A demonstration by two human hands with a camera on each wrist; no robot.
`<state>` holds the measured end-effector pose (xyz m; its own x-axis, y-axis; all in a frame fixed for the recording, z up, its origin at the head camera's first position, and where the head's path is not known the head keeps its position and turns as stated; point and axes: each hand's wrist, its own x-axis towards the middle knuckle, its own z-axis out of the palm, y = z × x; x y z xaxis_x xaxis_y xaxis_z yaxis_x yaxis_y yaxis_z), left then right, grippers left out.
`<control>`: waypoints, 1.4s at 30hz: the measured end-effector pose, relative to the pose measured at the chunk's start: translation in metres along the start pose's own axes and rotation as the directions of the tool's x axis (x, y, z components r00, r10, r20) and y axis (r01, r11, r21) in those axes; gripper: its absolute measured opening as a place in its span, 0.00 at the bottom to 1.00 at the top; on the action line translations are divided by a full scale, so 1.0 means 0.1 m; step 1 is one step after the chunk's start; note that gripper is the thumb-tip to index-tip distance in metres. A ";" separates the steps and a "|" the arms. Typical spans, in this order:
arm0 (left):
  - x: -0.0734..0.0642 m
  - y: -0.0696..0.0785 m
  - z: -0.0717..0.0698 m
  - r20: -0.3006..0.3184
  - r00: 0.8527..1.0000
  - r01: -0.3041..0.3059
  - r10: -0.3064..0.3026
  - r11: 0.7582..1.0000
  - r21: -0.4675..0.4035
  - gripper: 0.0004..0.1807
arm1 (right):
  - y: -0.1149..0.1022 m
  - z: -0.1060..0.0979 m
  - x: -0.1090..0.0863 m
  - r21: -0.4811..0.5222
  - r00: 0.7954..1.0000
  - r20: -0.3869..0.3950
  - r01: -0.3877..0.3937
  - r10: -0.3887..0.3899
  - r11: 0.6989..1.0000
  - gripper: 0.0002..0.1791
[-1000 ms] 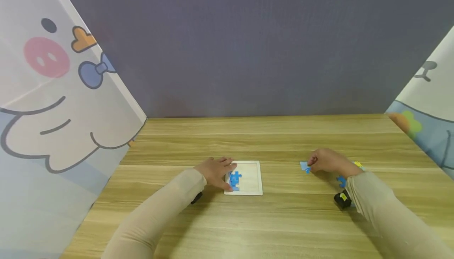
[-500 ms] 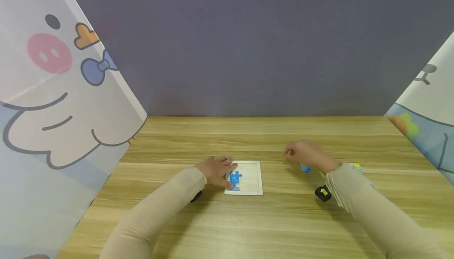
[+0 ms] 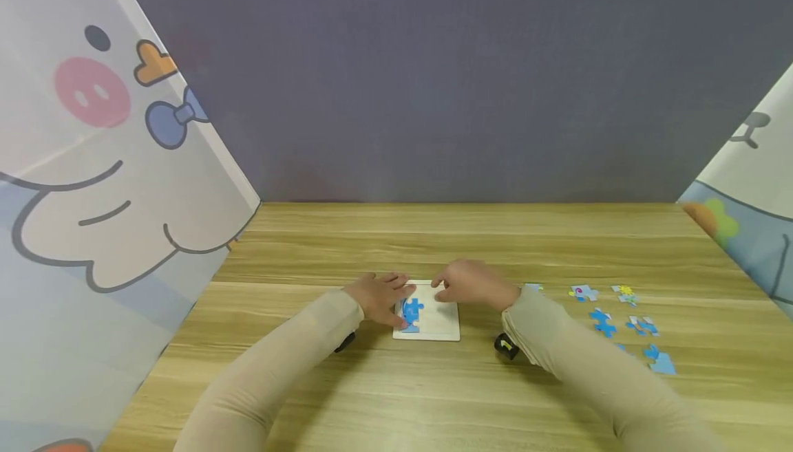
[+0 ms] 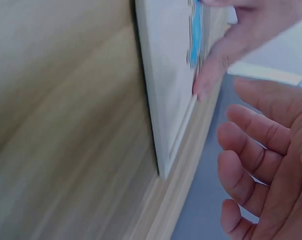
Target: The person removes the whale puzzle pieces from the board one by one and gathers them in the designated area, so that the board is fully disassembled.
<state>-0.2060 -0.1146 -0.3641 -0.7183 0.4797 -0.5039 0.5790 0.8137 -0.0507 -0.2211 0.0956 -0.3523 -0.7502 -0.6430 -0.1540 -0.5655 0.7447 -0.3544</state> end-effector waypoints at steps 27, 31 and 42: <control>0.00 0.00 0.01 0.010 1.000 0.027 -0.027 0.999 0.026 0.46 | -0.33 0.26 0.23 -0.057 0.993 0.067 -0.093 0.097 0.994 0.17; 0.00 0.00 0.00 0.008 0.999 0.035 -0.035 0.999 0.030 0.46 | -0.34 0.27 0.24 -0.049 0.993 0.065 -0.093 0.097 0.994 0.16; -0.01 0.00 0.00 0.010 0.999 0.047 -0.047 0.998 0.043 0.46 | -0.31 0.29 0.26 0.000 0.993 0.034 -0.115 0.115 0.993 0.10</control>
<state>-0.2052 -0.1149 -0.3637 -0.7409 0.4375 -0.5096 0.5611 0.8202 -0.1117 -0.2130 0.0507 -0.3716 -0.7981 -0.5591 -0.2246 -0.4760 0.8136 -0.3340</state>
